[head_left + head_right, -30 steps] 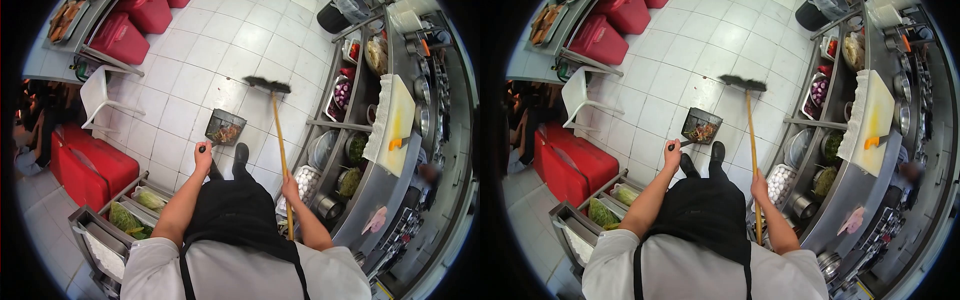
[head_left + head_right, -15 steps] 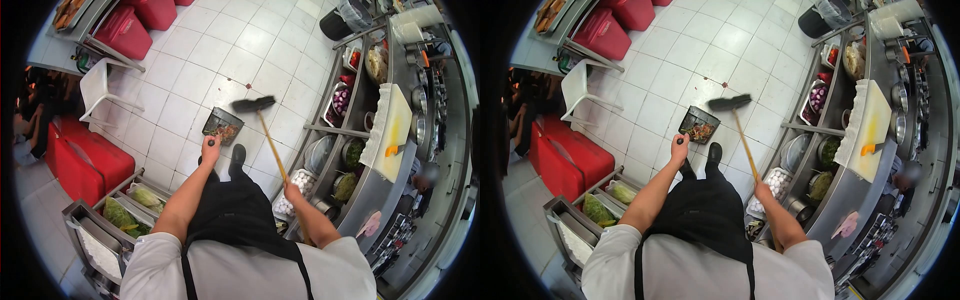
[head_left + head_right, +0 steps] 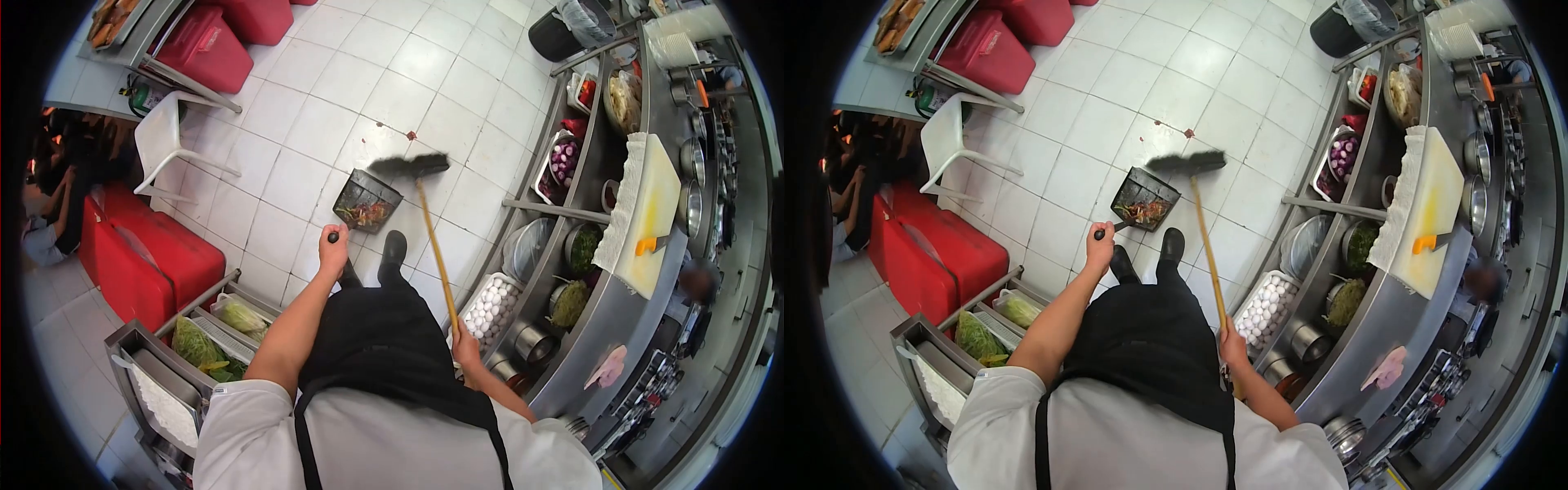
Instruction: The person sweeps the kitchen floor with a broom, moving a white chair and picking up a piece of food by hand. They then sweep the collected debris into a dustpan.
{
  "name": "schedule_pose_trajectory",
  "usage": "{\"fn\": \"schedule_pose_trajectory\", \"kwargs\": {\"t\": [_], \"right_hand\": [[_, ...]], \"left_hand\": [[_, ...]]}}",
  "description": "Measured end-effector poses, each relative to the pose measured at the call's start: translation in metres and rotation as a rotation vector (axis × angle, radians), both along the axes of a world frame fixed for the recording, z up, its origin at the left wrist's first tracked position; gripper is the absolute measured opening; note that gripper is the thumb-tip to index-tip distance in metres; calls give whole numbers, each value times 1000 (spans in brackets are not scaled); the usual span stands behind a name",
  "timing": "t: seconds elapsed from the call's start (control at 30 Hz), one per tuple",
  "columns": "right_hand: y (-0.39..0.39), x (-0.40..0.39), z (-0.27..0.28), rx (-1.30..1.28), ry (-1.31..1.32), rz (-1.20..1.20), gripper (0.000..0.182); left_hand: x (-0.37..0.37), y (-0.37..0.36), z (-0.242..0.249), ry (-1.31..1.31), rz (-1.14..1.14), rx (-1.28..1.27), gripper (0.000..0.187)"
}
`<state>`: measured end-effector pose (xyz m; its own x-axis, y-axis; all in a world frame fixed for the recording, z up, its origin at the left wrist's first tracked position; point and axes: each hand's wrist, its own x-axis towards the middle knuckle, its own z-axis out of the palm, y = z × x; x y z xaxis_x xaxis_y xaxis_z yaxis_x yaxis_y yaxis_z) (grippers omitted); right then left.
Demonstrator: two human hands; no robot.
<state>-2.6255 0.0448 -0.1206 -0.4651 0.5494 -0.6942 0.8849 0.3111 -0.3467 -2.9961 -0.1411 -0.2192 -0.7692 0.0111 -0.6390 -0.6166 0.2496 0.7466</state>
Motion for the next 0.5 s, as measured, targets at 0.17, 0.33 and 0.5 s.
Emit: {"fn": "schedule_pose_trajectory", "kwargs": {"t": [0.17, 0.33, 0.5], "right_hand": [[73, -92, -48, 186, 73, -26, 45], [134, -159, -78, 266, 77, -13, 48], [128, -124, -81, 213, -34, 202, 46]], "left_hand": [[1, 13, -2, 65, 27, 47, 29], [-11, 37, -3, 114, -34, 36, 27], [-22, 70, -10, 164, -86, -41, 28]]}}
